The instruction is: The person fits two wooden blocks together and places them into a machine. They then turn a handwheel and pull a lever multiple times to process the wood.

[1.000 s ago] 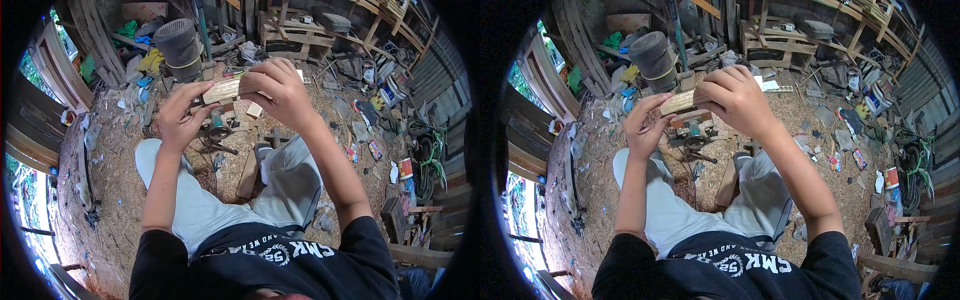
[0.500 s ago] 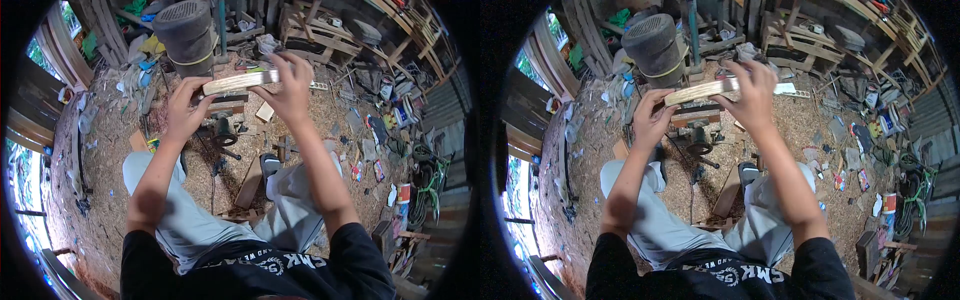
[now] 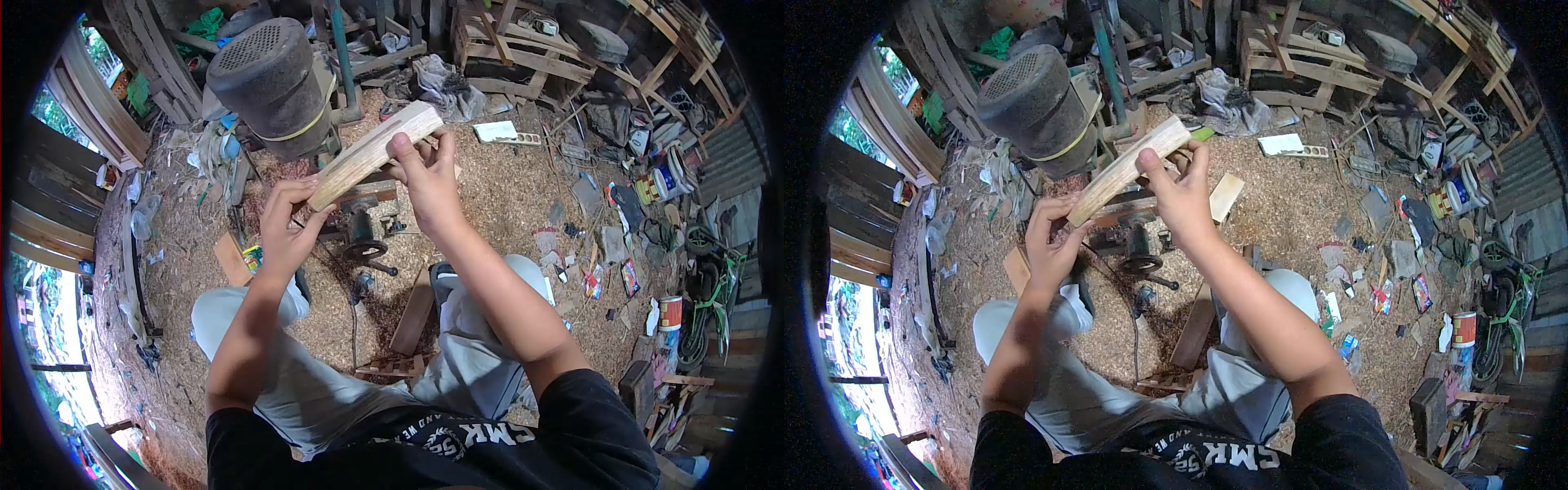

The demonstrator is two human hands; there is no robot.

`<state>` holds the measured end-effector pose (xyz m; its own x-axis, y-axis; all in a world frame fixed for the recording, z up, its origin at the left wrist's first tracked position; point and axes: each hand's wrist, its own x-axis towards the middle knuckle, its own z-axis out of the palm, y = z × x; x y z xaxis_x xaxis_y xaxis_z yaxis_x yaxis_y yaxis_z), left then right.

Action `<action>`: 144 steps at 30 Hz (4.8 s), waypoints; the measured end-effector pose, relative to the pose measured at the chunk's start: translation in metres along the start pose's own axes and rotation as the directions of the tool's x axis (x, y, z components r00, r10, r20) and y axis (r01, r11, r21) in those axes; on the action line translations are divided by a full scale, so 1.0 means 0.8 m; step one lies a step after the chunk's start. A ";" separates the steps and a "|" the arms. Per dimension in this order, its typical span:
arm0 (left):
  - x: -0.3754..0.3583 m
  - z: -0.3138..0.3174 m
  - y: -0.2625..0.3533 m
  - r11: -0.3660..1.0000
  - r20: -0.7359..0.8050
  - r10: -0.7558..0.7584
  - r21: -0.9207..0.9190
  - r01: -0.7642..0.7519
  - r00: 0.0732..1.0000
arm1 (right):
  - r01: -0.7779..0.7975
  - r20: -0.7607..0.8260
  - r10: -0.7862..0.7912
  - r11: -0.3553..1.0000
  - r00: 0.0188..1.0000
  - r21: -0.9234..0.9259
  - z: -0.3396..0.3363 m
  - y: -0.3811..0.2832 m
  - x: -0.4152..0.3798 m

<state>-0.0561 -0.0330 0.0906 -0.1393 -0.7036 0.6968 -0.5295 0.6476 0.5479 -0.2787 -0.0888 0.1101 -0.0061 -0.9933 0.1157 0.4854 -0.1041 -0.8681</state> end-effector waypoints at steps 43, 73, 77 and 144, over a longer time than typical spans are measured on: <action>-0.049 0.075 -0.133 0.889 0.818 -0.417 0.458 -0.010 0.395 | 0.324 0.399 0.279 0.278 0.874 -0.904 -0.132 0.118 0.144; -0.030 0.124 -0.189 0.788 0.779 -0.611 0.616 0.013 0.140 | 0.507 0.604 0.375 0.331 0.703 -0.796 -0.097 0.233 0.215; -0.035 0.129 -0.193 0.783 0.773 -0.618 0.621 0.032 0.145 | 0.500 0.585 0.429 0.305 0.688 -0.811 -0.096 0.238 0.221; -0.032 0.145 -0.172 0.662 0.666 -0.746 0.739 -0.127 -0.008 | 0.407 0.520 0.462 0.328 0.718 -0.853 -0.035 0.268 0.199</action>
<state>-0.0767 -0.1382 -0.0567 -0.1617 -0.6724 -0.7223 -0.9511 0.3014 -0.0677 -0.2001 -0.2709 -0.0715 0.6749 -0.7348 -0.0671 -0.5887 -0.4814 -0.6494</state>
